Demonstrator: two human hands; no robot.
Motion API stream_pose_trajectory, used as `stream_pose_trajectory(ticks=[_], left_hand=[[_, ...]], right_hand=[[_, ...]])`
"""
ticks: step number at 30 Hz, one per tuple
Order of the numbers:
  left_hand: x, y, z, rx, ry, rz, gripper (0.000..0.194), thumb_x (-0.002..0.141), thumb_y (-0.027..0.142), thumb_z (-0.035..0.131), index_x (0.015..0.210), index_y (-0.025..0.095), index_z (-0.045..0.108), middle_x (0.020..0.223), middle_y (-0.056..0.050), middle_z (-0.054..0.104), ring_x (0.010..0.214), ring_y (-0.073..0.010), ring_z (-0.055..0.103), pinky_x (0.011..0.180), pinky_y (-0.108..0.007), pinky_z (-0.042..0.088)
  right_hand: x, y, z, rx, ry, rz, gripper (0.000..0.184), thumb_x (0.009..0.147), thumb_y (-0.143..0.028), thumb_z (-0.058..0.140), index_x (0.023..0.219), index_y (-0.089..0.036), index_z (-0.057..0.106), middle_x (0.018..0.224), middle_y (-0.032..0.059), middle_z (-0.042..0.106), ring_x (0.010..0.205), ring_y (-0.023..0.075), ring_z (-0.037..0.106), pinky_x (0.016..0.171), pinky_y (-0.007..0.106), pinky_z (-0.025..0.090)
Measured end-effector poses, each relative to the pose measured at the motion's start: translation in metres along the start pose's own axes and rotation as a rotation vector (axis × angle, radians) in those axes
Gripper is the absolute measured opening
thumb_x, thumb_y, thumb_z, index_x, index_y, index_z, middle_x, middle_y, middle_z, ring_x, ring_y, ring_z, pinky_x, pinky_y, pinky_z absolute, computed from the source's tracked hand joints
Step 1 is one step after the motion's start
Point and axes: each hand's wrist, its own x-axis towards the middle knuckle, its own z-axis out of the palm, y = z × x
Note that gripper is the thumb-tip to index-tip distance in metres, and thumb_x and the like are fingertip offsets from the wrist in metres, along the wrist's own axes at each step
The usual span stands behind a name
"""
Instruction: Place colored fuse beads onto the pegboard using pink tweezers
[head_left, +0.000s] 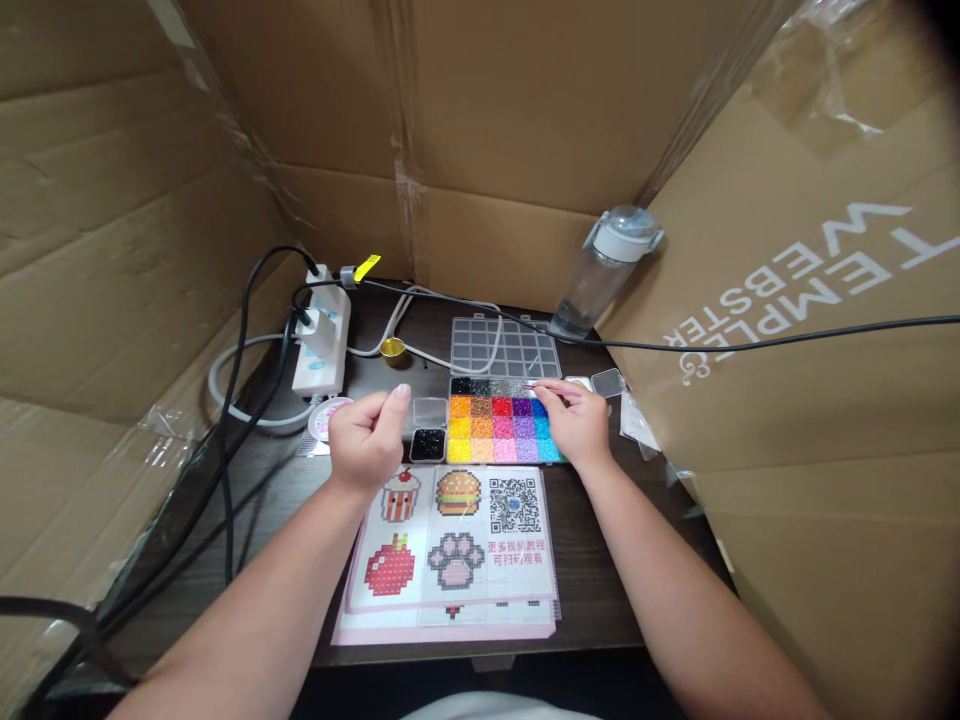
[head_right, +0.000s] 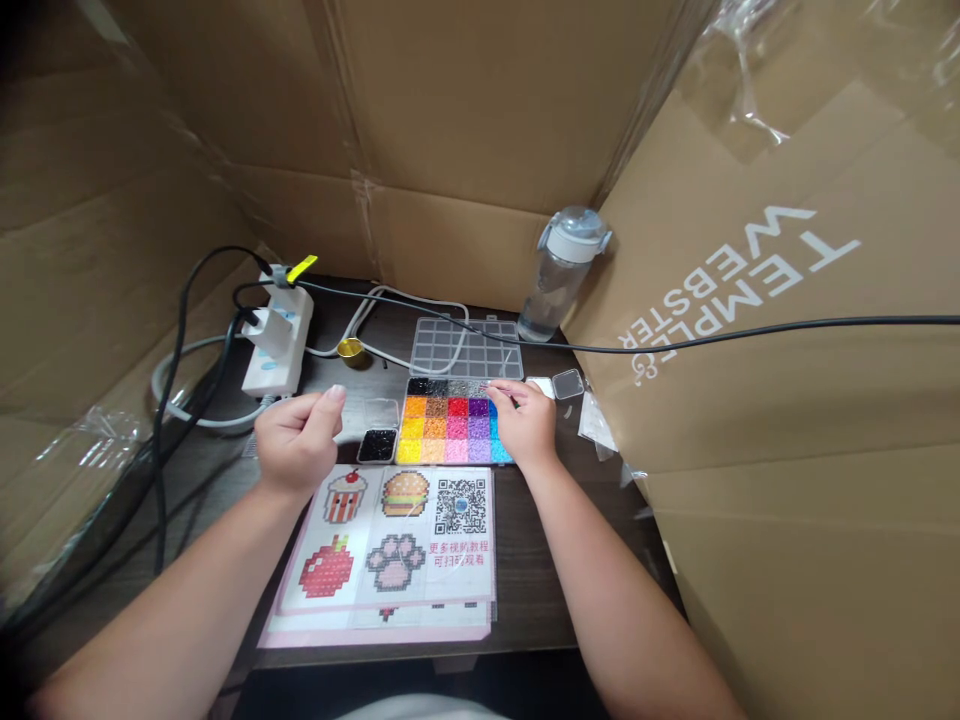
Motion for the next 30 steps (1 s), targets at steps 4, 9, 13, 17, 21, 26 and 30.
stream_pose_trajectory(ticks=[4, 9, 13, 17, 21, 26, 30], left_hand=[[-0.0005, -0.0006, 0.0000, -0.002, 0.004, -0.006, 0.052, 0.086, 0.036, 0.057, 0.044, 0.018, 0.032, 0.043, 0.004, 0.027, 0.042, -0.0075, 0.027, 0.044, -0.029, 0.021], [-0.0011, -0.0011, 0.0002, 0.001, 0.009, -0.011, 0.053, 0.086, 0.038, 0.057, 0.044, 0.018, 0.032, 0.043, 0.004, 0.027, 0.042, -0.0074, 0.027, 0.044, -0.029, 0.021], [-0.0008, -0.0009, -0.0003, 0.000, 0.005, -0.013, 0.053, 0.086, 0.038, 0.057, 0.044, 0.018, 0.031, 0.043, 0.003, 0.027, 0.042, -0.0074, 0.027, 0.044, -0.030, 0.021], [-0.0007, -0.0002, -0.0005, 0.003, 0.008, -0.014, 0.053, 0.086, 0.037, 0.057, 0.043, 0.018, 0.032, 0.043, 0.003, 0.027, 0.042, -0.0073, 0.027, 0.044, -0.030, 0.020], [-0.0009, 0.0006, -0.0001, 0.009, 0.007, -0.011, 0.052, 0.085, 0.037, 0.057, 0.043, 0.018, 0.033, 0.042, 0.003, 0.028, 0.041, -0.0074, 0.028, 0.044, -0.029, 0.021], [-0.0008, 0.0001, 0.0002, 0.014, 0.005, -0.013, 0.052, 0.085, 0.037, 0.057, 0.043, 0.018, 0.033, 0.042, 0.003, 0.028, 0.041, -0.0072, 0.027, 0.044, -0.029, 0.021], [-0.0011, -0.0016, 0.0002, 0.021, 0.000, -0.028, 0.052, 0.086, 0.037, 0.056, 0.044, 0.018, 0.032, 0.043, 0.003, 0.027, 0.042, -0.0072, 0.027, 0.044, -0.029, 0.021]], right_hand=[[-0.0008, -0.0010, 0.0019, 0.017, -0.006, 0.001, 0.013, 0.078, -0.028, 0.067, 0.077, -0.021, 0.077, 0.084, 0.0063, 0.078, 0.083, 0.0213, 0.071, 0.083, 0.039, 0.055], [-0.0017, -0.0013, 0.0044, 0.021, -0.010, -0.006, 0.011, 0.077, -0.027, 0.068, 0.076, -0.021, 0.077, 0.084, 0.0067, 0.077, 0.084, 0.0215, 0.071, 0.083, 0.039, 0.056], [-0.0020, 0.0001, 0.0046, 0.018, -0.004, -0.010, 0.012, 0.078, -0.026, 0.068, 0.077, -0.020, 0.078, 0.085, 0.0071, 0.077, 0.085, 0.0214, 0.071, 0.084, 0.039, 0.056], [-0.0020, 0.0025, 0.0046, 0.021, -0.001, -0.001, 0.012, 0.078, -0.027, 0.068, 0.078, -0.020, 0.078, 0.085, 0.0074, 0.077, 0.085, 0.0216, 0.071, 0.085, 0.039, 0.055], [-0.0021, 0.0039, 0.0044, 0.016, 0.003, 0.010, 0.013, 0.079, -0.028, 0.068, 0.079, -0.020, 0.078, 0.086, 0.0073, 0.077, 0.086, 0.0217, 0.071, 0.085, 0.039, 0.055], [-0.0019, 0.0031, 0.0035, 0.005, 0.007, 0.004, 0.012, 0.079, -0.027, 0.067, 0.077, -0.020, 0.078, 0.085, 0.0066, 0.078, 0.084, 0.0220, 0.071, 0.085, 0.040, 0.054], [-0.0016, 0.0030, 0.0032, -0.002, 0.007, 0.013, 0.012, 0.079, -0.027, 0.067, 0.077, -0.020, 0.078, 0.085, 0.0062, 0.078, 0.085, 0.0221, 0.071, 0.086, 0.039, 0.054]])
